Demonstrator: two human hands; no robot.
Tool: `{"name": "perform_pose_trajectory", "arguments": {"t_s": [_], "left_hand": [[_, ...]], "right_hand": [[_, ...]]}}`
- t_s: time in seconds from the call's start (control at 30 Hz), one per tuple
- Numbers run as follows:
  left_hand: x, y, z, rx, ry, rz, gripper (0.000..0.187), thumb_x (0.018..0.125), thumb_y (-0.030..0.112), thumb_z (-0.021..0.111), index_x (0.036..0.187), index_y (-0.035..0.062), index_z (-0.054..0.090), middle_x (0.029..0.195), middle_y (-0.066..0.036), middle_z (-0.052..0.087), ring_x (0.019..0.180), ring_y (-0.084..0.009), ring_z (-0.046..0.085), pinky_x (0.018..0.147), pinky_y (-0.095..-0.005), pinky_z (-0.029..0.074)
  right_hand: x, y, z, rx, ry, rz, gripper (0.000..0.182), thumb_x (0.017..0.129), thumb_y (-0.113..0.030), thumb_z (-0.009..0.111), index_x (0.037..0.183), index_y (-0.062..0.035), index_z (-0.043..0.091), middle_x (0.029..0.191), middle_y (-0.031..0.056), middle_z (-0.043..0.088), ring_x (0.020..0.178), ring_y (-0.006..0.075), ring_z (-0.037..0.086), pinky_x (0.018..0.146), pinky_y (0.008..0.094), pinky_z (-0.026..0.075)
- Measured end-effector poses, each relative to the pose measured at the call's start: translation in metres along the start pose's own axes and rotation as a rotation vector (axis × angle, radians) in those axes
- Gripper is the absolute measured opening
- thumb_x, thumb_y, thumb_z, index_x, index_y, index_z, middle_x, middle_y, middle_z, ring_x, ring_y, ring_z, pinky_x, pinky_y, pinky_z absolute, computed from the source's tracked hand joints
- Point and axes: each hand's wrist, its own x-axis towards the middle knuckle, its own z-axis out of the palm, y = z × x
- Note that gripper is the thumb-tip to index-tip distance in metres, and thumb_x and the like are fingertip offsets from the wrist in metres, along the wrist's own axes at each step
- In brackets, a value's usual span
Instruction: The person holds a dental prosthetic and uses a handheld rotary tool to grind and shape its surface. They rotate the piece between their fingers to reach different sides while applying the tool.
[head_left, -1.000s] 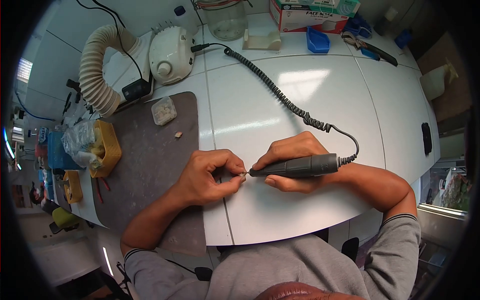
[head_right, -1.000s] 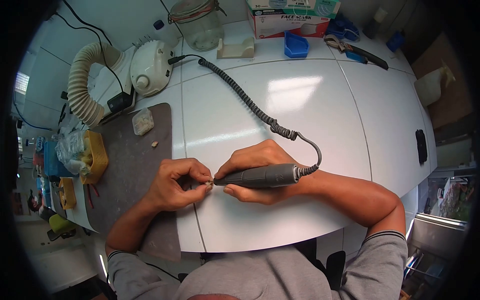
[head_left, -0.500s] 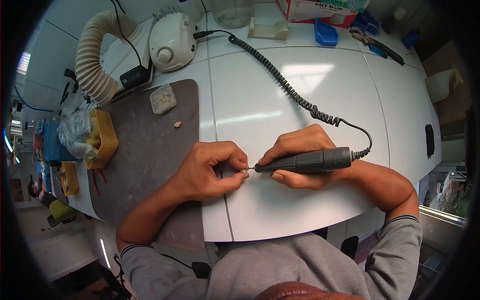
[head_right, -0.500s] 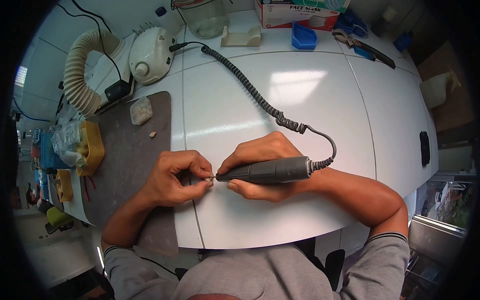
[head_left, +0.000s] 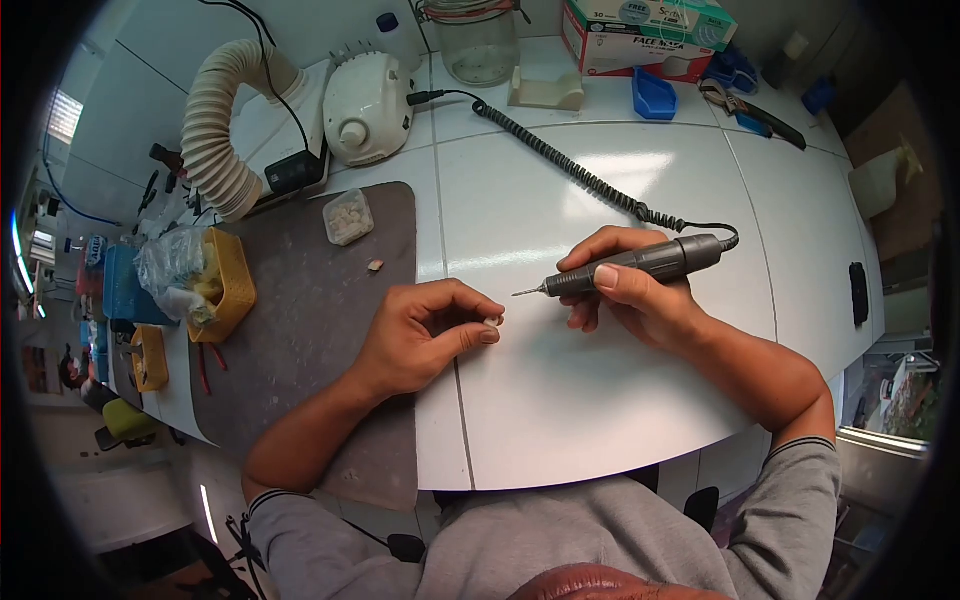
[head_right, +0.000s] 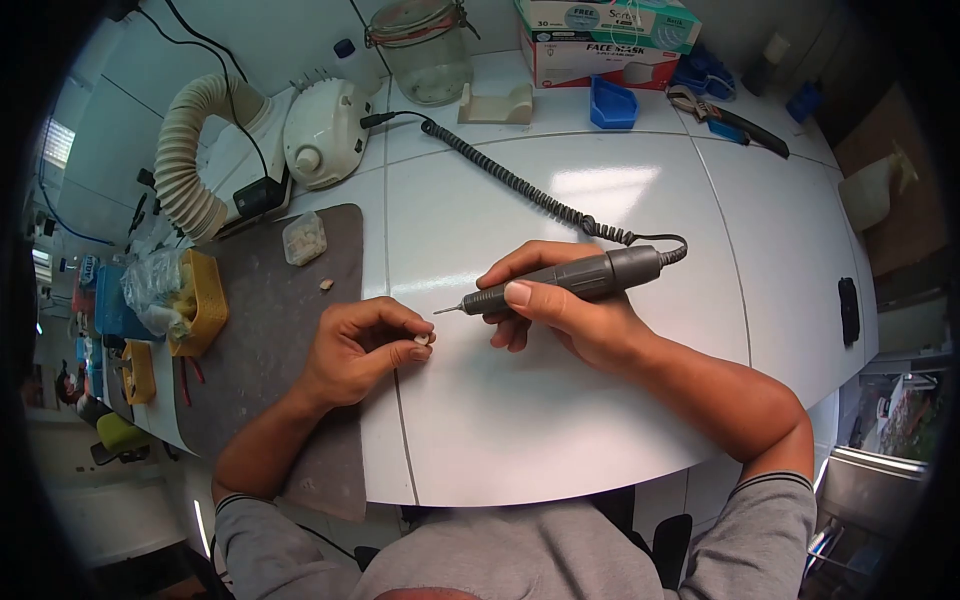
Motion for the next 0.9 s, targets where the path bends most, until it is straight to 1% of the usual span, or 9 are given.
{"name": "perform_pose_trajectory", "arguments": {"t_s": [0.03,0.1,0.13,0.3,0.4,0.43,0.67,0.77,0.9], "left_hand": [[0.000,0.000,-0.001,0.035,-0.016,0.003,0.021,0.096,-0.006,0.077,0.117,-0.0050,0.073,0.110,-0.010,0.075,0.100,-0.0156,0.074,0.092,-0.0301,0.061],[0.001,0.001,-0.001,0.075,0.020,0.003,0.019,0.096,-0.006,0.076,0.115,-0.0045,0.074,0.109,-0.010,0.076,0.100,-0.0147,0.074,0.092,-0.0294,0.061],[0.002,0.002,0.000,0.094,0.039,0.003,0.018,0.097,-0.006,0.076,0.114,-0.0043,0.075,0.109,-0.010,0.076,0.100,-0.0143,0.074,0.092,-0.0291,0.061],[0.000,0.002,0.003,0.059,0.064,0.023,0.021,0.096,-0.005,0.076,0.117,-0.0038,0.075,0.105,-0.007,0.075,0.099,-0.0116,0.073,0.090,-0.0269,0.059],[0.000,0.004,0.005,0.056,0.097,-0.025,0.022,0.093,-0.004,0.079,0.114,-0.0029,0.074,0.103,-0.006,0.075,0.096,-0.0096,0.071,0.087,-0.0251,0.058],[0.000,0.001,0.004,0.050,0.098,-0.031,0.021,0.093,-0.003,0.080,0.113,-0.0027,0.073,0.102,-0.006,0.075,0.095,-0.0093,0.071,0.086,-0.0249,0.058],[0.000,0.006,0.005,0.147,0.104,-0.045,0.020,0.091,-0.001,0.083,0.109,-0.0016,0.073,0.100,-0.005,0.075,0.091,-0.0086,0.071,0.079,-0.0238,0.057],[0.000,0.002,0.006,0.158,0.133,-0.001,0.017,0.090,0.004,0.082,0.105,-0.0016,0.077,0.095,-0.007,0.079,0.086,-0.0108,0.075,0.074,-0.0245,0.059],[0.000,0.004,0.007,0.168,0.140,-0.008,0.016,0.090,0.006,0.082,0.104,-0.0016,0.078,0.094,-0.007,0.080,0.085,-0.0107,0.075,0.072,-0.0244,0.058]], "right_hand": [[-0.001,0.000,0.002,-0.085,-0.020,-0.012,0.040,0.102,-0.023,0.072,0.125,0.0097,0.068,0.097,0.0211,0.076,0.084,0.0237,0.079,0.074,0.0343,0.065],[-0.004,-0.003,0.005,-0.242,-0.061,-0.037,0.040,0.102,-0.020,0.072,0.126,0.0109,0.068,0.097,0.0201,0.078,0.086,0.0230,0.079,0.079,0.0355,0.066],[-0.004,-0.004,0.006,-0.315,-0.092,-0.059,0.042,0.101,-0.020,0.072,0.129,0.0109,0.068,0.099,0.0211,0.079,0.087,0.0248,0.080,0.080,0.0353,0.066],[-0.003,-0.004,0.009,-0.500,-0.133,-0.105,0.043,0.096,-0.021,0.075,0.127,0.0088,0.071,0.097,0.0206,0.081,0.086,0.0256,0.082,0.082,0.0342,0.066],[-0.002,-0.005,0.011,-0.541,-0.129,-0.115,0.041,0.095,-0.022,0.076,0.123,0.0080,0.074,0.095,0.0197,0.082,0.086,0.0248,0.082,0.081,0.0343,0.066],[-0.002,-0.005,0.011,-0.575,-0.132,-0.136,0.040,0.095,-0.023,0.077,0.121,0.0068,0.076,0.096,0.0199,0.082,0.086,0.0258,0.082,0.080,0.0348,0.065],[0.002,0.000,0.011,-0.688,-0.163,-0.251,0.034,0.093,-0.020,0.079,0.119,0.0018,0.078,0.099,0.0176,0.082,0.084,0.0255,0.081,0.078,0.0344,0.065],[0.002,0.002,0.012,-0.706,-0.159,-0.275,0.032,0.093,-0.018,0.079,0.119,-0.0001,0.078,0.099,0.0160,0.081,0.083,0.0249,0.080,0.076,0.0347,0.064],[0.003,0.002,0.012,-0.756,-0.173,-0.305,0.032,0.092,-0.019,0.080,0.119,-0.0003,0.078,0.100,0.0158,0.081,0.083,0.0252,0.080,0.077,0.0348,0.064]]}}
